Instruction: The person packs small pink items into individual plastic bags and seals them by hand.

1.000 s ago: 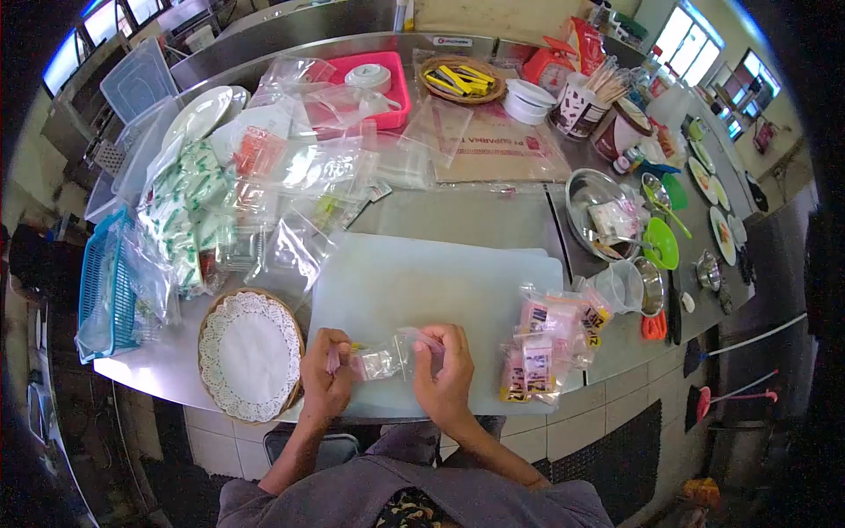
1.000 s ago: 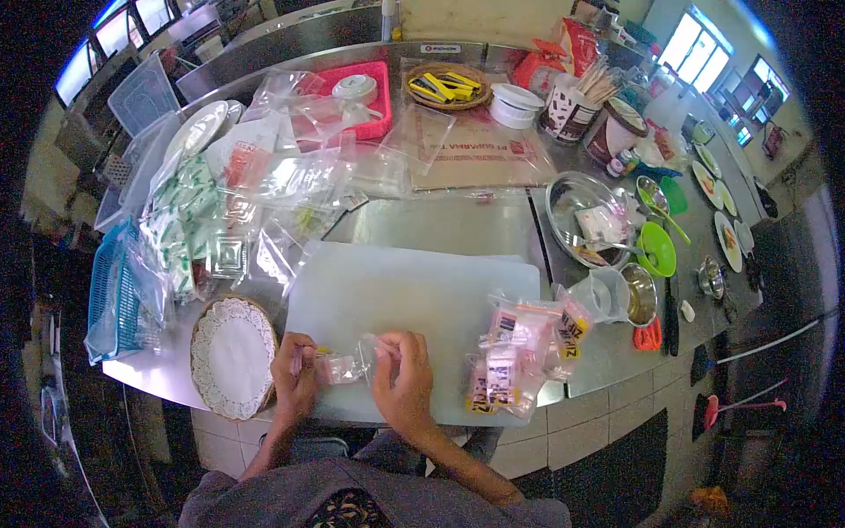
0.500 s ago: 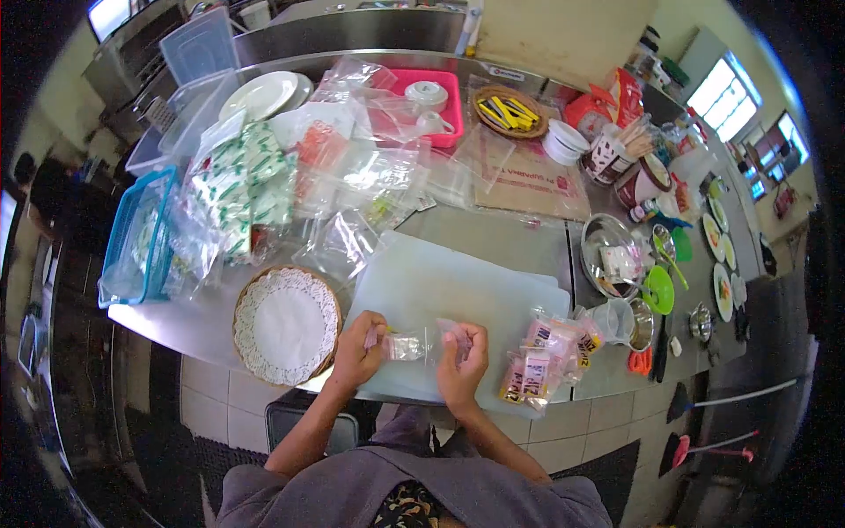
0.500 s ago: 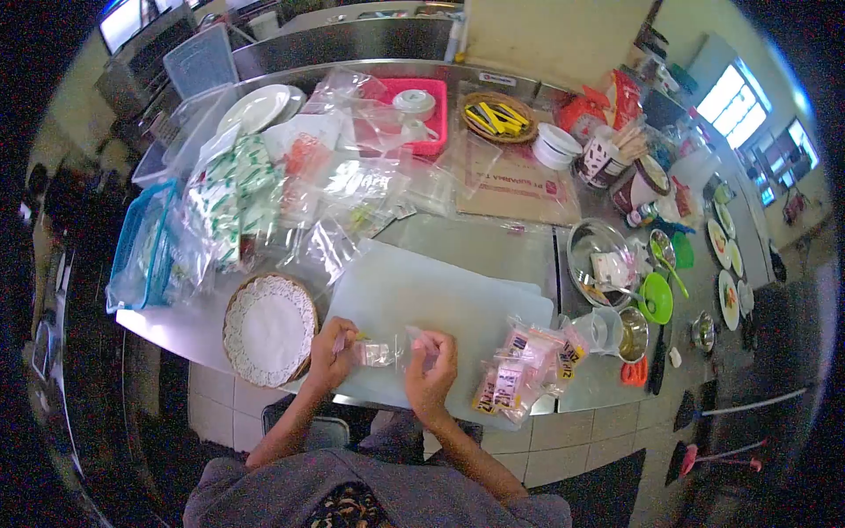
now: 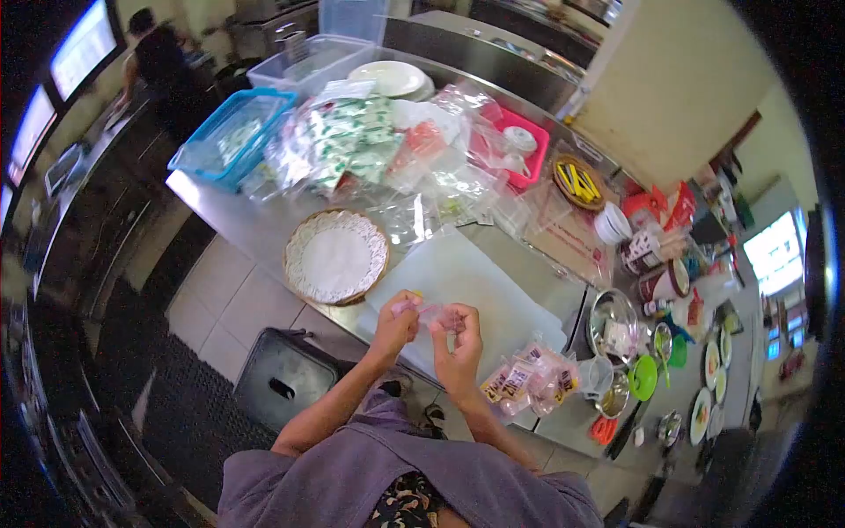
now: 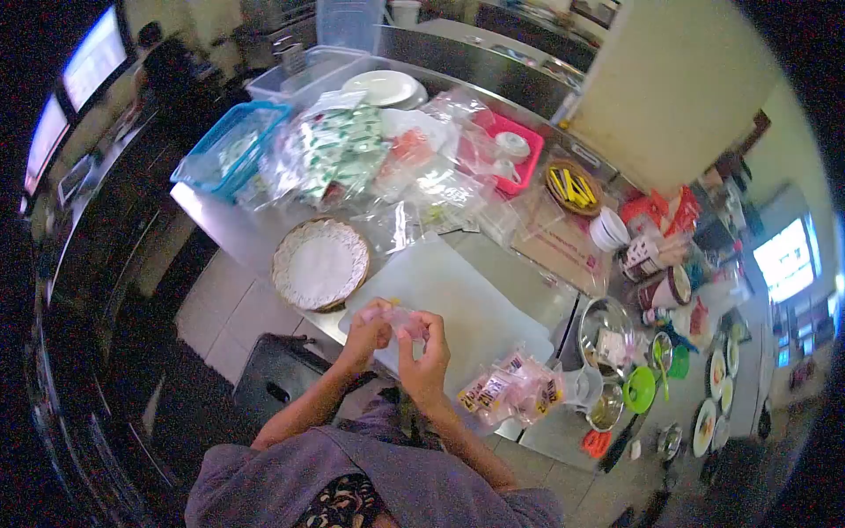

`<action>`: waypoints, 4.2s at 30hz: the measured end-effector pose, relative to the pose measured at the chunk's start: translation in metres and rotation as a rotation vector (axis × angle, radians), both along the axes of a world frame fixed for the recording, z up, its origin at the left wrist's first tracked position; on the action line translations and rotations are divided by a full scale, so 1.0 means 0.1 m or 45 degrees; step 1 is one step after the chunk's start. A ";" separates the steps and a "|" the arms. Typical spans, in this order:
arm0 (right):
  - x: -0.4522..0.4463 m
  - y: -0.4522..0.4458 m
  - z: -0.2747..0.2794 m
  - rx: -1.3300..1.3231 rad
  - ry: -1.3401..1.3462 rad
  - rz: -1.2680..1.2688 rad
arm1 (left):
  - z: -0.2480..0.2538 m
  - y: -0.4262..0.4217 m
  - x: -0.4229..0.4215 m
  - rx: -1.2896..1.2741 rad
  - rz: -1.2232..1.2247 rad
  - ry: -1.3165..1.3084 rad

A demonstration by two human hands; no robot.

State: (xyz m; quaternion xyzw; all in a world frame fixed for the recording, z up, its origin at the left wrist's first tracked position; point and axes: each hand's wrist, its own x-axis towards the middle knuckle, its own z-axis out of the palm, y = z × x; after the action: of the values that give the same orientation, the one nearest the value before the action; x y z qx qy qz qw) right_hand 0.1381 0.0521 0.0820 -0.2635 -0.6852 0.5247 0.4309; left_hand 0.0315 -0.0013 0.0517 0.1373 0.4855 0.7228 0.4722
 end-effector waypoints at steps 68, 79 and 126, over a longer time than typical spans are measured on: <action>0.91 0.40 0.73 0.852 -0.663 1.076 | 0.23 -0.31 1.54 0.399 -0.113 -0.679; 0.37 0.55 0.91 0.985 -0.881 0.882 | 0.03 -0.04 0.80 0.556 -0.303 -0.609; 0.70 0.14 0.82 1.013 -1.042 1.050 | -0.13 -0.25 1.06 0.397 -0.373 -0.855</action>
State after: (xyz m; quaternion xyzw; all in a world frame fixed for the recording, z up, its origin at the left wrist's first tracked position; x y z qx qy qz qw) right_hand 0.2084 0.0657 0.1643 0.0192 -0.9763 0.2134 -0.0320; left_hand 0.1371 -0.0259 0.0386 0.0313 0.1637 0.7176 0.6762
